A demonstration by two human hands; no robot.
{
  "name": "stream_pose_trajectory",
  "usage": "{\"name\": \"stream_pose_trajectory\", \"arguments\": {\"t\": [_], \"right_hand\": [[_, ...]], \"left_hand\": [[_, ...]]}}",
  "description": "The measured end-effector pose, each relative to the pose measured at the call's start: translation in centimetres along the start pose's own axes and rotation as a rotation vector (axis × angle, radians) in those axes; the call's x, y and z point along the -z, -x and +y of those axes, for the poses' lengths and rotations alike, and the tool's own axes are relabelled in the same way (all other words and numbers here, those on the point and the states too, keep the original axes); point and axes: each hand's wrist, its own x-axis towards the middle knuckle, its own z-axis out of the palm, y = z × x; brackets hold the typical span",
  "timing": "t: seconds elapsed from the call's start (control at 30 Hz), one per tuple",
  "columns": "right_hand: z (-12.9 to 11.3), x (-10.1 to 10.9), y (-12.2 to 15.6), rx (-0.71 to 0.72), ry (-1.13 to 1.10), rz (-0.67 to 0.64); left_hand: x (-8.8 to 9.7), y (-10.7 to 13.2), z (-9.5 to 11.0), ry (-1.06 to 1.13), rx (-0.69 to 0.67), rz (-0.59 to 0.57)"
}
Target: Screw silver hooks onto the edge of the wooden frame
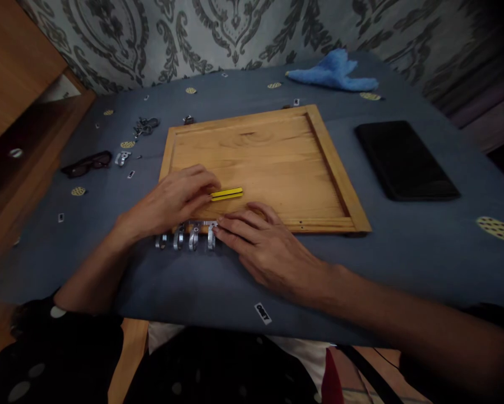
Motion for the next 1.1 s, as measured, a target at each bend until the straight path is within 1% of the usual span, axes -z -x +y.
{"name": "stream_pose_trajectory", "arguments": {"t": [0.07,0.1,0.23,0.3,0.4,0.63,0.8,1.0,1.1], "right_hand": [[0.0,0.0,0.0,0.007,-0.009,0.009],[0.0,0.1,0.0,0.007,-0.013,0.012],[0.0,0.1,-0.1,-0.003,-0.013,0.008],[0.0,0.1,-0.1,-0.010,-0.016,0.009],[0.1,0.0,-0.1,-0.009,-0.031,0.017],[0.3,-0.2,0.1,0.006,-0.046,0.053],[0.5,-0.3,0.1,0.020,-0.049,0.052],[0.5,-0.1,0.2,0.017,-0.079,0.117],[0.4,-0.1,0.2,0.019,-0.087,0.124]], "left_hand": [[0.7,0.3,0.2,0.019,-0.010,-0.003],[1.1,0.4,0.3,0.035,-0.014,-0.024],[2.3,1.0,1.2,0.127,-0.001,-0.217],[2.3,1.2,1.5,0.169,0.017,-0.303],[2.0,1.2,1.7,0.189,0.041,-0.371],[1.2,1.2,1.8,0.161,0.050,-0.350],[0.9,1.2,2.0,0.147,0.059,-0.333],[0.5,1.4,1.8,0.124,0.063,-0.320],[0.5,1.5,1.7,0.115,0.055,-0.319]]}}
